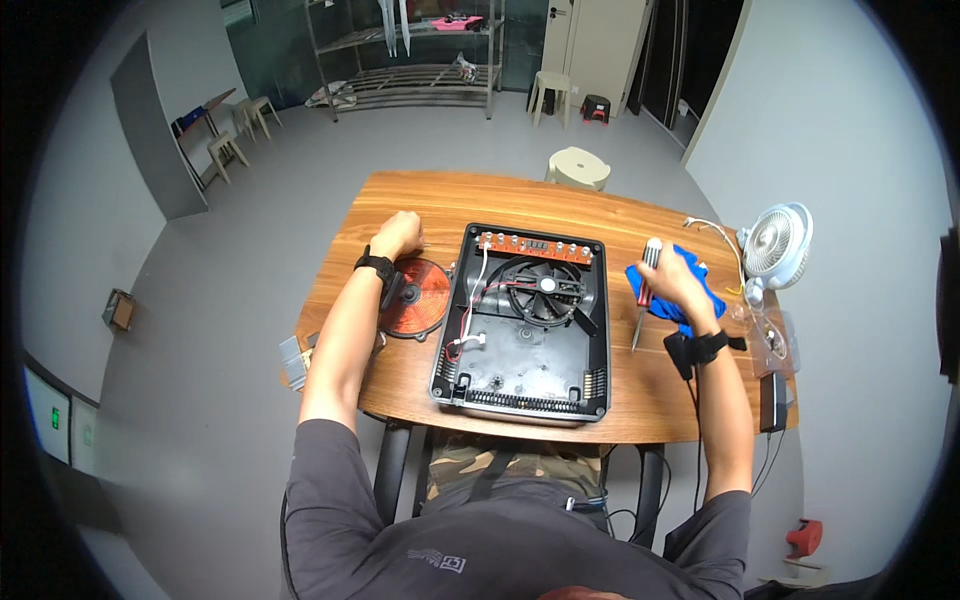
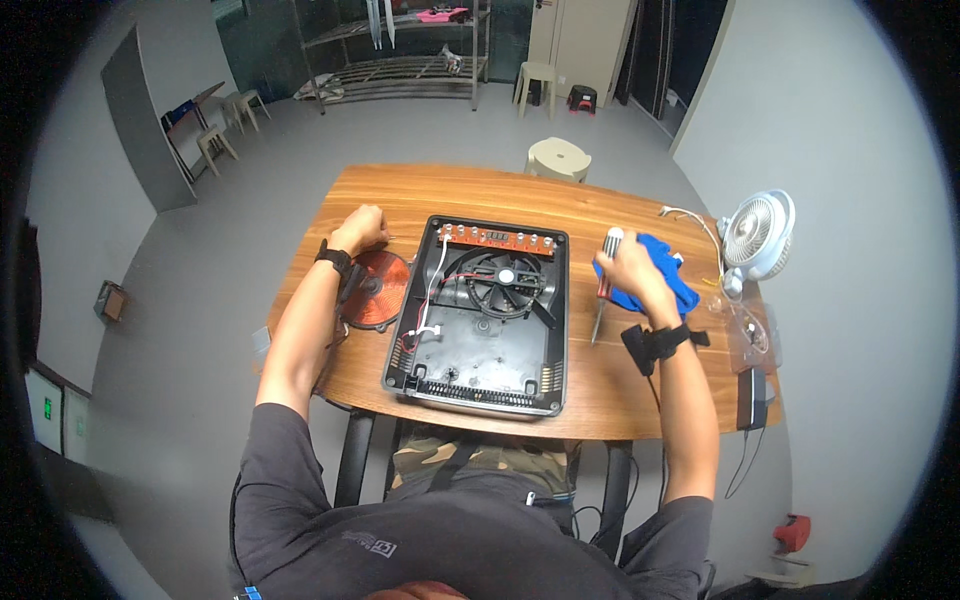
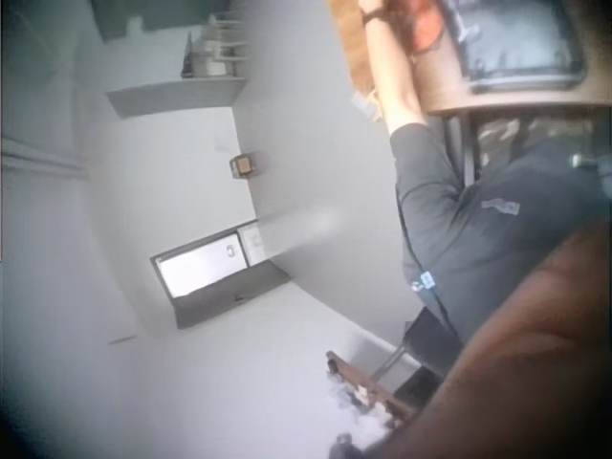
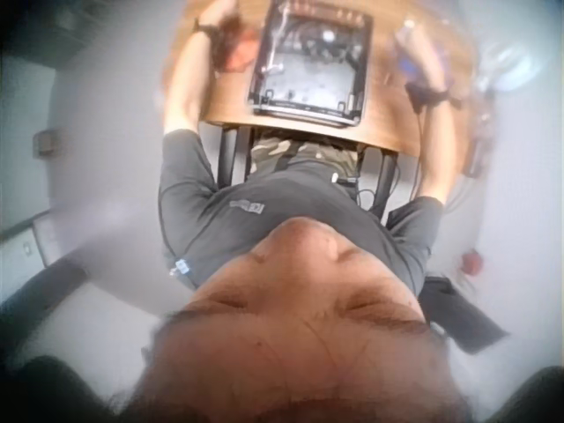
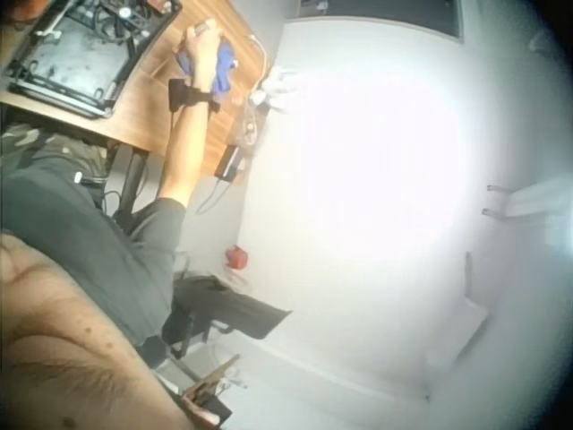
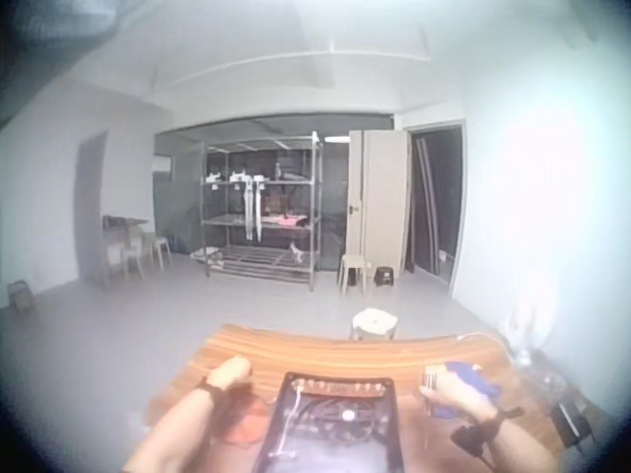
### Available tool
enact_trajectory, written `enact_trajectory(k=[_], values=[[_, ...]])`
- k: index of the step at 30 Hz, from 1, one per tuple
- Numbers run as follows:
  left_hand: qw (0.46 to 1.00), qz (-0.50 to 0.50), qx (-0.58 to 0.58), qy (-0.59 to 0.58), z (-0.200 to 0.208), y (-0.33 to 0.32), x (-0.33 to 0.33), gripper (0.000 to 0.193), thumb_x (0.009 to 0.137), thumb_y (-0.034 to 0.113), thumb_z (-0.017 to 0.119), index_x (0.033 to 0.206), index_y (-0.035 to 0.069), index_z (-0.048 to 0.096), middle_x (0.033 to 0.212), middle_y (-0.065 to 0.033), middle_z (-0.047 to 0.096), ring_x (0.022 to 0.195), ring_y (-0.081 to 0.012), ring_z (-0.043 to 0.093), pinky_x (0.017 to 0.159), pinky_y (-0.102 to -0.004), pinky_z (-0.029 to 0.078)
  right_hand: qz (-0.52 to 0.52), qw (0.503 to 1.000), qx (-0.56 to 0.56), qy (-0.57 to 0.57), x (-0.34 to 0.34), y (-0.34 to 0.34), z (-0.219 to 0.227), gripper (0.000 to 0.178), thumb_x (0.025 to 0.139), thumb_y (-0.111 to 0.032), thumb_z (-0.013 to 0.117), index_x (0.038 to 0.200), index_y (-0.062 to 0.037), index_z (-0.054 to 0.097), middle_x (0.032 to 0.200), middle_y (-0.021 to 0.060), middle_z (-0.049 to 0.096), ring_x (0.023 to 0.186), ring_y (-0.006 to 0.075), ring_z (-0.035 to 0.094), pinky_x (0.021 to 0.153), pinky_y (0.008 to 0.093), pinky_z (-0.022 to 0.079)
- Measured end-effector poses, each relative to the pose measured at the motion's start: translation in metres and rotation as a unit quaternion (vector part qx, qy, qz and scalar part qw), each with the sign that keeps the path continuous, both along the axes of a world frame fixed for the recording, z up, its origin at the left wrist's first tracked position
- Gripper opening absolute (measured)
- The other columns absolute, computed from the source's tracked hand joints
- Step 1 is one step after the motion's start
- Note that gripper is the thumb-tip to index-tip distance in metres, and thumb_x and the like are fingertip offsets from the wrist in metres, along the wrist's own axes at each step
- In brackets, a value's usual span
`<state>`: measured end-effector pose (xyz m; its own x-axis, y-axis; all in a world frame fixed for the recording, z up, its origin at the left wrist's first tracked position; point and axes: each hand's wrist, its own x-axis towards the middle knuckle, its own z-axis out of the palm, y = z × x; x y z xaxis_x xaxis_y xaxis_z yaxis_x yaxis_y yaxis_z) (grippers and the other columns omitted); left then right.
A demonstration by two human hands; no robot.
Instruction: The person disassembles a small electronic device on a wooden table. They remove a red fan and a green circuit board, then use a screwdriver to detach a black fan and a long LED strip. Finally, they wipe the interior of the device with a blue cloth.
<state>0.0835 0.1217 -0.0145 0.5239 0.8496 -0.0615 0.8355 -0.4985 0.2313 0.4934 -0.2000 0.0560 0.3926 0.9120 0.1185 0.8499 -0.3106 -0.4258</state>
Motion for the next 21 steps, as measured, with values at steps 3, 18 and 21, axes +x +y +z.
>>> enact_trajectory(k=[3, 18, 21], values=[[0.999, 0.021, 0.032, -0.004, -0.008, -0.004, -0.001, 0.02, 0.076, 0.019, 0.08, 0.089, 0.005, 0.078, 0.091, -0.0206, 0.074, 0.09, -0.0359, 0.073, 0.08, -0.0429, 0.058, -0.025, 0.997, -0.074, 0.0, -0.001, -0.005, -0.014, 0.066, 0.09, -0.034, 0.067, 0.123, 0.0174, 0.045, 0.107, 0.0391, 0.066, 0.104, 0.0498, 0.066, 0.089, 0.0482, 0.055], [0.995, -0.001, -0.038, -0.092, 0.008, 0.003, -0.02, 0.026, 0.083, 0.028, 0.08, 0.091, 0.004, 0.077, 0.087, -0.0203, 0.074, 0.085, -0.0324, 0.072, 0.078, -0.0418, 0.056, -0.002, 0.993, -0.111, 0.034, 0.006, 0.001, -0.093, 0.064, 0.09, -0.035, 0.067, 0.118, 0.0143, 0.038, 0.096, 0.0387, 0.066, 0.096, 0.0495, 0.068, 0.081, 0.0485, 0.056], [0.99, -0.042, -0.055, -0.126, 0.039, -0.026, -0.007, 0.024, 0.085, 0.025, 0.079, 0.09, 0.002, 0.075, 0.076, -0.0155, 0.073, 0.076, -0.0288, 0.072, 0.071, -0.0397, 0.055, -0.008, 0.994, -0.108, 0.013, 0.003, -0.005, -0.095, 0.062, 0.09, -0.036, 0.067, 0.116, 0.0132, 0.038, 0.094, 0.0377, 0.067, 0.092, 0.0491, 0.069, 0.08, 0.0488, 0.056]])
